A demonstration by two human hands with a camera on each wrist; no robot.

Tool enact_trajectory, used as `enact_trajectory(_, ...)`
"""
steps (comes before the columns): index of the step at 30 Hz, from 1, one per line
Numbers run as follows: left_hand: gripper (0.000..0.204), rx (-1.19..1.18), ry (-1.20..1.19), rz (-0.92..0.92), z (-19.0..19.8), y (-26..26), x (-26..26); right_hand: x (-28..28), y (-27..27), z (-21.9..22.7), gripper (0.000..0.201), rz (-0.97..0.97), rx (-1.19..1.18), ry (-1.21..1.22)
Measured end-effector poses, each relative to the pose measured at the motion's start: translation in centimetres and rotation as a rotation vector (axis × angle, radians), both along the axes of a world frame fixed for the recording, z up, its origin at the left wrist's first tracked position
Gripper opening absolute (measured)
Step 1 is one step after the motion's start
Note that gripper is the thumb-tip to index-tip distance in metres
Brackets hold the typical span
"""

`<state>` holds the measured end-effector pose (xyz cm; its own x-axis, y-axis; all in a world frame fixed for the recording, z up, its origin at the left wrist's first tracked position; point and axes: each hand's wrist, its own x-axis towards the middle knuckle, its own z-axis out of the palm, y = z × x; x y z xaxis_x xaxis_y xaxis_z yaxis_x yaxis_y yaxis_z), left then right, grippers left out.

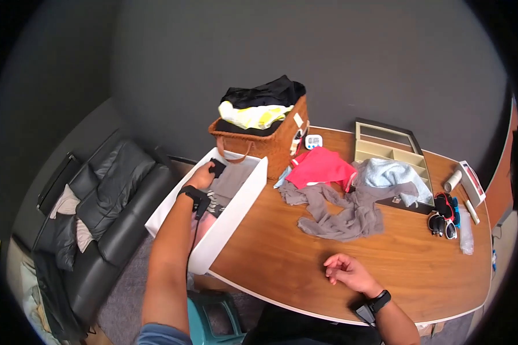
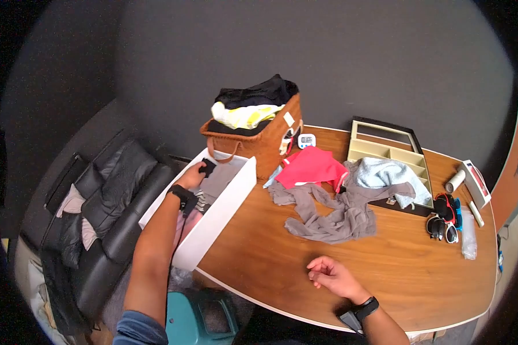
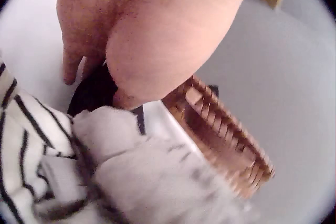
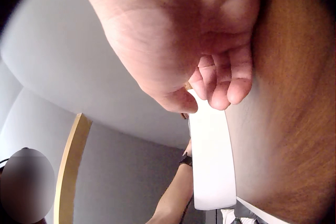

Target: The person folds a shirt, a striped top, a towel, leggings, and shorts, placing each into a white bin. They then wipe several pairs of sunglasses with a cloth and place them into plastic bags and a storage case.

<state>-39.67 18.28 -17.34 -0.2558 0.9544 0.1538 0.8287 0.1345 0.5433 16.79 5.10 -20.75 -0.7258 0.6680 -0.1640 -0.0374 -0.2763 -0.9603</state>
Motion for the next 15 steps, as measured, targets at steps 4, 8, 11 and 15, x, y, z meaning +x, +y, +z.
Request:
enact_trajectory(4, 0.045, -0.096, 0.216, -0.043, -0.7, 0.6, 0.8, 0.1, -0.2, 0.0, 0.019, 0.026, 0.002, 0.047)
enact_trajectory(8, 0.034, -0.01, 0.452, 0.046, 3.5, -2.5, 5.8, -0.2, -0.2, -0.2, 0.018, 0.008, 0.013, -0.018)
enact_trajectory(11, 0.016, 0.327, 0.448, -0.016, 4.7, -1.7, 5.7, -0.2, -0.3, -0.3, 0.017, 0.001, 0.004, -0.009)
enact_trajectory(15, 0.013, 0.485, 0.138, 0.031, 8.2, -2.0, 8.0, -0.3, -0.3, -0.2, 0.016, 0.014, 0.034, 0.01)
